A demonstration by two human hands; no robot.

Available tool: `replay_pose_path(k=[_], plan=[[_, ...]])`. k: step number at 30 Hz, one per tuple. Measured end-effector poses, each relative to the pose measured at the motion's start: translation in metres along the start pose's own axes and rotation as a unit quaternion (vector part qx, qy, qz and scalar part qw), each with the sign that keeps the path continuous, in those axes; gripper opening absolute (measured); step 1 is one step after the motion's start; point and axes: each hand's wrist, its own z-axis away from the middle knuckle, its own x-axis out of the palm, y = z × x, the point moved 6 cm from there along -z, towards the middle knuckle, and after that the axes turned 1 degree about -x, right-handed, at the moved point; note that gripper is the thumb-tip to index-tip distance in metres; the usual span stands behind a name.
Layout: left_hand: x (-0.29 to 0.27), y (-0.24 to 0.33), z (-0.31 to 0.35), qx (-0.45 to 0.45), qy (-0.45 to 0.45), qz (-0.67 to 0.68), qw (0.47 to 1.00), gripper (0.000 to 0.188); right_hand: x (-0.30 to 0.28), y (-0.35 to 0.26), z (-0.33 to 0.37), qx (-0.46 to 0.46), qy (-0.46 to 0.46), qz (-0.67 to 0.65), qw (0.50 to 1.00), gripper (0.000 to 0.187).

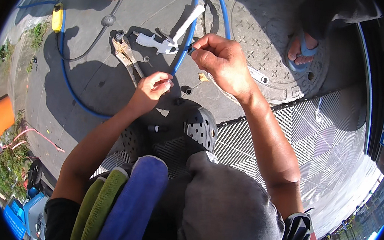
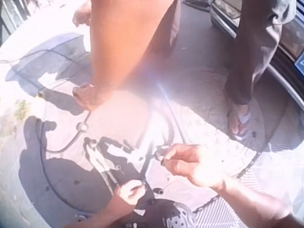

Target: The person sits on the ground and assembles a blue hose with a white spray gun. They wrap white tape around a metal fitting, attach it to the hose, and use pliers to tighten the connection. Another person assists by handing over tools.

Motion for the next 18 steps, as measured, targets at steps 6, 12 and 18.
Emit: replay_pose_path(k=[6, 12, 18], plan=[[0.008, 0.001, -0.009, -0.065, -0.069, 0.095, 0.991, 0.026, -0.006, 0.008, 0.005, 0.018, 0.009, 0.109, 0.994, 0.023], [0.009, -0.023, -0.001, -0.147, -0.078, 0.197, 0.966, 0.022, 0.024, 0.070, 0.017, -0.064, -0.142, 0.487, 0.859, 0.033], [0.003, -0.014, 0.006, -0.181, -0.091, 0.370, 0.907, 0.027, 0.069, 0.148, 0.025, -0.039, -0.270, 0.624, 0.732, 0.035]])
